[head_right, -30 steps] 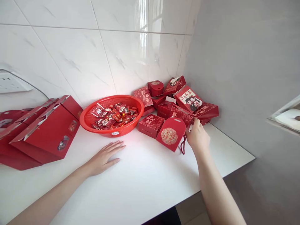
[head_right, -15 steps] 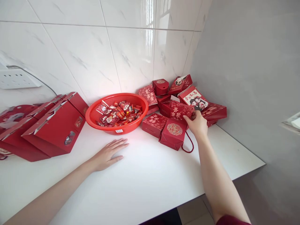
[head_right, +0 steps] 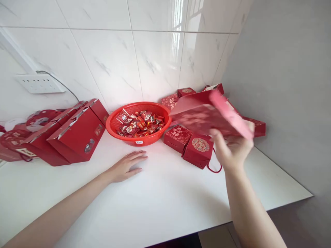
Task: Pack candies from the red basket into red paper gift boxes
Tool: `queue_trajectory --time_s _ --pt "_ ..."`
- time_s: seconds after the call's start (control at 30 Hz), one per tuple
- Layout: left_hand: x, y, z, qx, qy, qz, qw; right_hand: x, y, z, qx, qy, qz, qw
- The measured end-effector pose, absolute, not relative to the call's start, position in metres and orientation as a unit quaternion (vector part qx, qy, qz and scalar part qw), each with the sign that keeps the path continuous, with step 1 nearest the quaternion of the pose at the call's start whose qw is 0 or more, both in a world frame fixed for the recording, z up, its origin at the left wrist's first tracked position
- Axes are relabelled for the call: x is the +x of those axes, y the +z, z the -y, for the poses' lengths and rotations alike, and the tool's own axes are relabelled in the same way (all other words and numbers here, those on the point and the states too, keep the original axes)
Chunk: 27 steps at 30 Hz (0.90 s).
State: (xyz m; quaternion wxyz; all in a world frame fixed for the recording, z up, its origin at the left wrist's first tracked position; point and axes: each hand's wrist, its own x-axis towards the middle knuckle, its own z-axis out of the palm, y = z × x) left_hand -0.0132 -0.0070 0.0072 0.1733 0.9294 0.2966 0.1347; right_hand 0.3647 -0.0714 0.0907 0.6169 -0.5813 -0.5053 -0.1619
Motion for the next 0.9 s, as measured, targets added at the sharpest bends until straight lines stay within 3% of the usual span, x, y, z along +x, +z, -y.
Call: queue_trajectory --time_s 0.17,0.27,0.43,0.63,0.83,0.9 --pt "-0.020 0.013 0.022 0.789 0.458 -0.354 0.204 0.279 0.104 0.086 -0.465 0.107 0.787 0.391" --pt "-0.024 0.019 0.031 0.701 0.595 -0.335 0.207 0.244 0.081 0.075 -0.448 0.164 0.813 0.333" --pt "-0.022 0.020 0.040 0.746 0.536 -0.317 0.237 0.229 0.034 0.060 -0.473 0.157 0.818 0.286" --pt "-0.016 -0.007 0.039 0.769 0.511 -0.353 0.151 0.229 0.013 0.063 -0.478 0.105 0.781 0.387" --pt "-0.014 -0.011 0.037 0.825 0.525 -0.192 0.089 0.231 0.005 0.061 -0.342 -0.029 0.725 0.597" --pt "-0.013 -0.006 0.038 0.842 0.513 -0.158 0.053 0.235 0.005 0.060 -0.279 -0.036 0.727 0.626"
